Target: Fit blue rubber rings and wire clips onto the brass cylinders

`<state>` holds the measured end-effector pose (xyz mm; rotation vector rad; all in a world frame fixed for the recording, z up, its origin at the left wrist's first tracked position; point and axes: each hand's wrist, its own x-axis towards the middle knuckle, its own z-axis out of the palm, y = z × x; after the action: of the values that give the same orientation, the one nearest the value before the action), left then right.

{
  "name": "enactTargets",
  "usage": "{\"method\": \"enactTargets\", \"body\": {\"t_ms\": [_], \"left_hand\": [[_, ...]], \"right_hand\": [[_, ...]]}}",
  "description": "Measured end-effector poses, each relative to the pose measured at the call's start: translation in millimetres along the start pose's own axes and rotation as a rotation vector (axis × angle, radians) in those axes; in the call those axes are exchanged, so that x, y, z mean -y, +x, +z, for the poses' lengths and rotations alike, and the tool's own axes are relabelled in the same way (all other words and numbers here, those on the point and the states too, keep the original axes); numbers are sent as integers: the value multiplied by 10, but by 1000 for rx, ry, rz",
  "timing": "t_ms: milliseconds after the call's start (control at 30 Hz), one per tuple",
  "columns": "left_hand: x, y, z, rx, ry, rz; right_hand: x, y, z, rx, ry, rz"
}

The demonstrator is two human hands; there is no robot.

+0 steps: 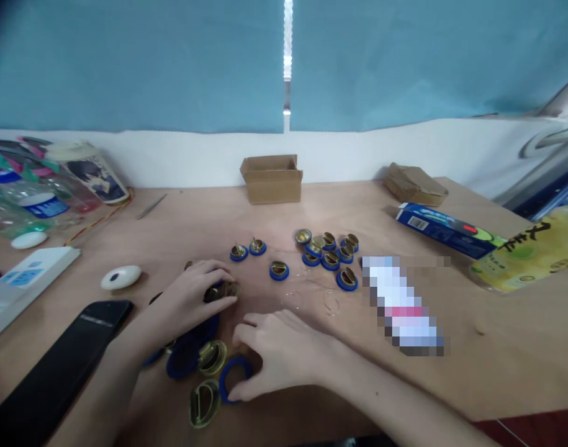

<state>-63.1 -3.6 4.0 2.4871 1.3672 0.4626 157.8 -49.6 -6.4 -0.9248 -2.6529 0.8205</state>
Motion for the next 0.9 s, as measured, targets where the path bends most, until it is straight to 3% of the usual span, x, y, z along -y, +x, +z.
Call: {"method": "enactTargets", "body": {"t_ms": [200,333,533,633,900], "left_hand": [[-96,32,15,-113,-206,-123],[-214,48,63,-179,-373,-132],[-275,62,158,-260,-657,-232],[-277,88,180,-314,-744,-269],[-425,146,201,-121,-1185,-465]], "right_hand": [[-1,-4,11,52,-9,-43],[31,-26,-60,41,48,-3],[-96,-102,-343,-238,373,230],[-168,-85,-391,-415,586,227],[-257,30,-214,-769,680,266]]}}
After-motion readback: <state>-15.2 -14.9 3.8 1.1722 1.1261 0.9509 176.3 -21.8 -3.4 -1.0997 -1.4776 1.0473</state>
